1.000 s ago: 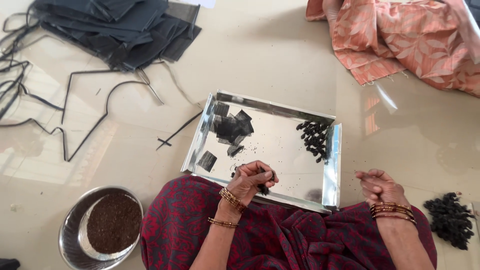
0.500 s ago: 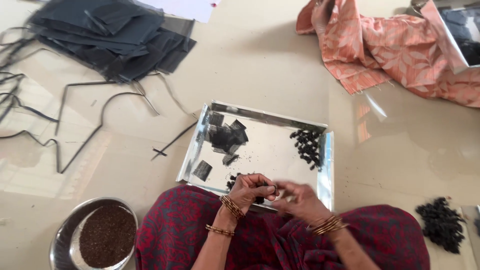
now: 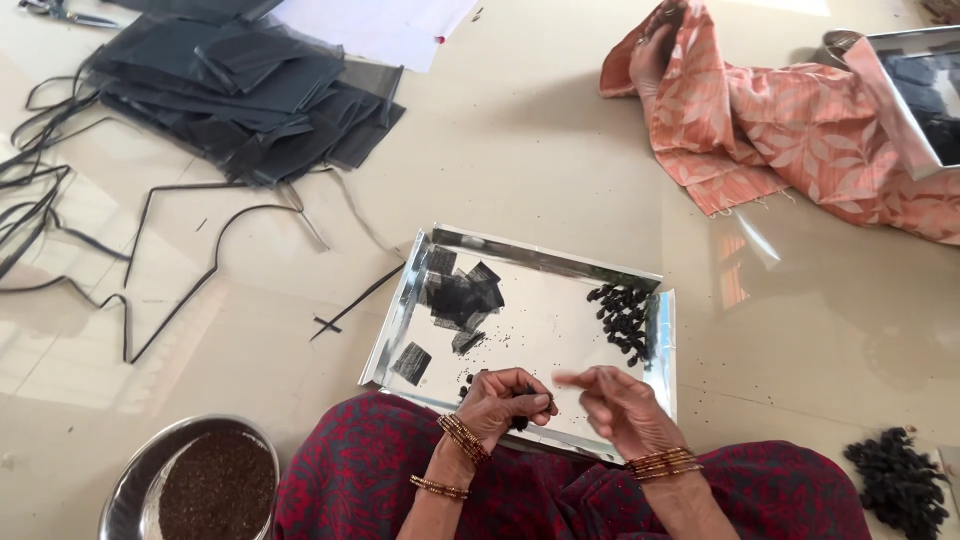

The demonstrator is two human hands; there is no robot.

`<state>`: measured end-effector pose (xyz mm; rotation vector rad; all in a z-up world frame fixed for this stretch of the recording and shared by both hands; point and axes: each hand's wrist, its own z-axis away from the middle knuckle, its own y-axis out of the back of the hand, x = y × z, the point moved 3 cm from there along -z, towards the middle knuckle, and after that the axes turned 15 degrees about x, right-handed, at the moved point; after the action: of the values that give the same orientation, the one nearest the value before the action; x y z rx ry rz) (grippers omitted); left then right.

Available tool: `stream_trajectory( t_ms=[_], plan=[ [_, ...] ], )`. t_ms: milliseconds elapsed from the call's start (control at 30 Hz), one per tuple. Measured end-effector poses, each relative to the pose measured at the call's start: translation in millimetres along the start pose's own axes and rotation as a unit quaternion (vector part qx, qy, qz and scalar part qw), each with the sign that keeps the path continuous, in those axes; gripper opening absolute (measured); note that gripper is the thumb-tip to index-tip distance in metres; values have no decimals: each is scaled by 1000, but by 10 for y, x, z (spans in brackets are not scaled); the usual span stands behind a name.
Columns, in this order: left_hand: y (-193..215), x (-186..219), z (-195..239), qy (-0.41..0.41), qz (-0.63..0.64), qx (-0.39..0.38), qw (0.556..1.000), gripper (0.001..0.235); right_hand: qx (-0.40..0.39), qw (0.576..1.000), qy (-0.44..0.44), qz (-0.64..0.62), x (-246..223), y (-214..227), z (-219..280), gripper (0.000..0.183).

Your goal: The recorder is sitting on the floor and manually arranging small black mesh pieces into bundles from a metal tray.

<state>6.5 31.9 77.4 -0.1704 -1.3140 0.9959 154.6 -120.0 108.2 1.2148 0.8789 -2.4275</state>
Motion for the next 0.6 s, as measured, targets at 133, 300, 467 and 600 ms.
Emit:
stream_trajectory(
  t_ms=[133, 300, 467, 600],
  plan=[
    [-43, -114, -26, 24, -15, 4, 1000, 14, 35, 996, -59, 48, 113, 86, -63, 31],
    [-72, -361, -120, 30, -36, -24, 999, 15, 61, 991, -81, 92, 323, 363, -354, 26],
    [-66, -247, -98, 3, -7, 0, 1000, 16, 88, 990, -74, 82, 369, 320, -261, 26],
    [-8, -331, -95, 3, -22, 14, 1000, 15, 87, 991, -75, 68, 440, 514, -300, 26]
  ],
)
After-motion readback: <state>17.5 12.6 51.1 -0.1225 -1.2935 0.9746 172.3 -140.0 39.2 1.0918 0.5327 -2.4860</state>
